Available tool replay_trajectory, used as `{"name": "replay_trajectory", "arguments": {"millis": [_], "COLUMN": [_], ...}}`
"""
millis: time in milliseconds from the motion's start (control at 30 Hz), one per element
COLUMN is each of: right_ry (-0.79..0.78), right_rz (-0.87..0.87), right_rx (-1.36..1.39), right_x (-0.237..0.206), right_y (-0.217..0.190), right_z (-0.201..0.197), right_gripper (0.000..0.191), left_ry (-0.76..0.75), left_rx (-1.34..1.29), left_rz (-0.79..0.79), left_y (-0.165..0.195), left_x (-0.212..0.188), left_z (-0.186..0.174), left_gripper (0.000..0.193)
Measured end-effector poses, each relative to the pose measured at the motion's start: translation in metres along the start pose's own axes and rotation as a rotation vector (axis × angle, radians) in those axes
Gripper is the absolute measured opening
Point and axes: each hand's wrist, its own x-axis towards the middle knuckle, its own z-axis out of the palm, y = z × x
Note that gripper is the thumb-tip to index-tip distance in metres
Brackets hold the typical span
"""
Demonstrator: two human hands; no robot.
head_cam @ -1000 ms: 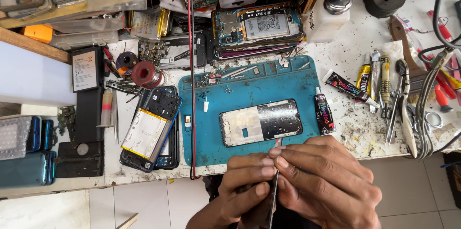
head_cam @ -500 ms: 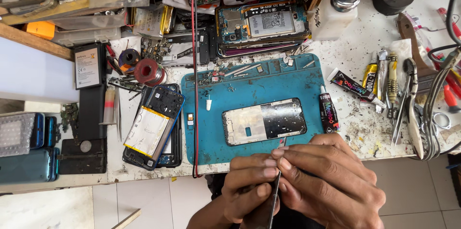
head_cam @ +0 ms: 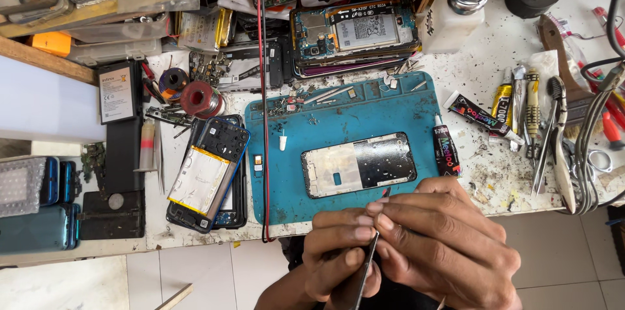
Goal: The person applies adhesive from a tube along the edge of a phone frame, then peels the protective film from a new screen, aligns the screen with the phone body, and presses the edges to seat it. They handle the phone, the replacement screen, and the adhesive tube throughout.
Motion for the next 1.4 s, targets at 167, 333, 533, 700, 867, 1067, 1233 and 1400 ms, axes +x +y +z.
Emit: {"name": "replay_trajectory", "arguments": {"millis": [167,333,533,700,867,1067,1233,1400], "right_ry": [0.002,-0.003,-0.011,-0.01,-0.014,0.014,0.003,-0.05], "right_rz": [-0.017,-0.025,0.011,0.027,0.013,-0.009,0.012,-0.049], "right_rx": [-0.029,-0.069,-0.093,-0.062,-0.012,-0.077,-0.053,-0.011], "right_x": [-0.039,-0.067,-0.085,-0.093,-0.097,-0.102,-0.106,-0.107], "right_y": [0.007,0.009,0.005,0.014,0.02,0.022,0.026,0.029], "right_z": [-0.018,-0.025,-0.036,-0.039,-0.045,-0.048,-0.054,-0.061], "right_gripper": [0.025,0.026,0.026,0.025,0.024,0.02,0.022,0.028], "left_ry": [-0.012,0.101,-0.033,-0.001,0.008,0.017,0.022,0.121], "left_rx": [0.026,0.043,0.027,-0.004,0.017,-0.01,0.005,-0.055], "left_rz": [0.025,0.061,0.041,0.026,0.018,-0.047,-0.032,-0.089], "left_y": [0.015,0.021,0.03,0.029,0.034,0.035,0.04,0.044], "left_x": [-0.036,-0.062,-0.082,-0.099,-0.107,-0.109,-0.115,-0.122], "left_z": [0.025,0.033,0.027,0.034,0.043,0.047,0.053,0.059], "left_gripper": [0.03,0.031,0.032,0.031,0.031,0.03,0.032,0.031]}}
